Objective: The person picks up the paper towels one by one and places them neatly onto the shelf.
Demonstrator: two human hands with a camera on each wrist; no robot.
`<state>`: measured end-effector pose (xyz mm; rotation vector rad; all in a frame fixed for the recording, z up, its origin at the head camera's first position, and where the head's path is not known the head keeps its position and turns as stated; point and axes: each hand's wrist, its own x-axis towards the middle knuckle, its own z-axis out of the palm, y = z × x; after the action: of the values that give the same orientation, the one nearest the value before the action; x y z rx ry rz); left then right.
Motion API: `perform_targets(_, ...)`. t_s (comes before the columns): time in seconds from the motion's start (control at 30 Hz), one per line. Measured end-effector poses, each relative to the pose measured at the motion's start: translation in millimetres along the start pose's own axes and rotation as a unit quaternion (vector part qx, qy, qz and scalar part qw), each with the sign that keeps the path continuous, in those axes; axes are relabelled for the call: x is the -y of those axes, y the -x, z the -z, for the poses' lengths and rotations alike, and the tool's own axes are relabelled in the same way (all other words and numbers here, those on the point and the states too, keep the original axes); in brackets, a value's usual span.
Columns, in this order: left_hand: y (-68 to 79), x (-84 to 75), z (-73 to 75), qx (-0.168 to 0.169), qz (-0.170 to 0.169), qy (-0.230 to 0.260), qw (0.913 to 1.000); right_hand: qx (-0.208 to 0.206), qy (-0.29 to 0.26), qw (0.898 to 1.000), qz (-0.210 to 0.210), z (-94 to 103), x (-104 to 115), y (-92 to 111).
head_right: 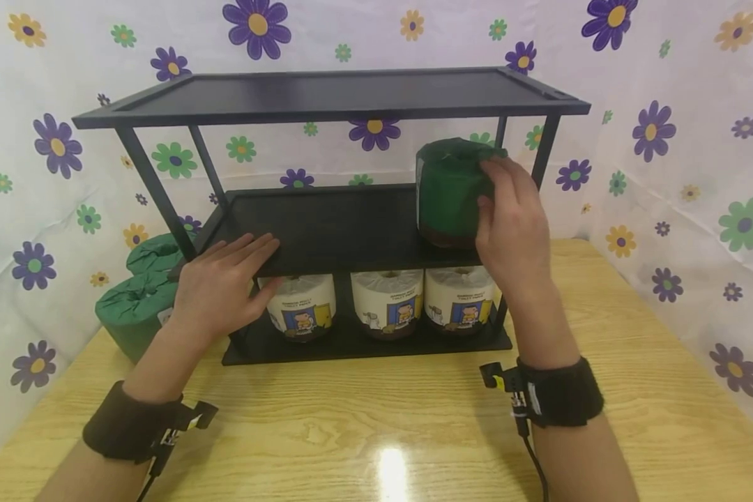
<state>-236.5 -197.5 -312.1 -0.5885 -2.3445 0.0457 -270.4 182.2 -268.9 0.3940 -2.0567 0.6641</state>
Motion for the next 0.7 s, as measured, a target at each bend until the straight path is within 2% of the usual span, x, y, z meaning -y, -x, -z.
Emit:
perform_targets(0.37, 0.6, 0.6, -2.5, -0.014, -0.006, 0.0, 0.9999, -0.017, -0.025, 0.999, 0.021, 3.6, -1.9, -2.9)
perform_targets(0.57, 0.2, 0.6, -2.0, -0.014, -0.007, 0.001, 0.9999, 0.031, -0.027, 0.999, -0.001, 2.1, -4.5, -2.7)
perform_targets(0.7, 1.2, 1.1, -2.0, -0.01, -0.005, 0.002, 0.9999, 0.035, -0.022, 0.999, -0.004, 0.7, -3.9, -2.0)
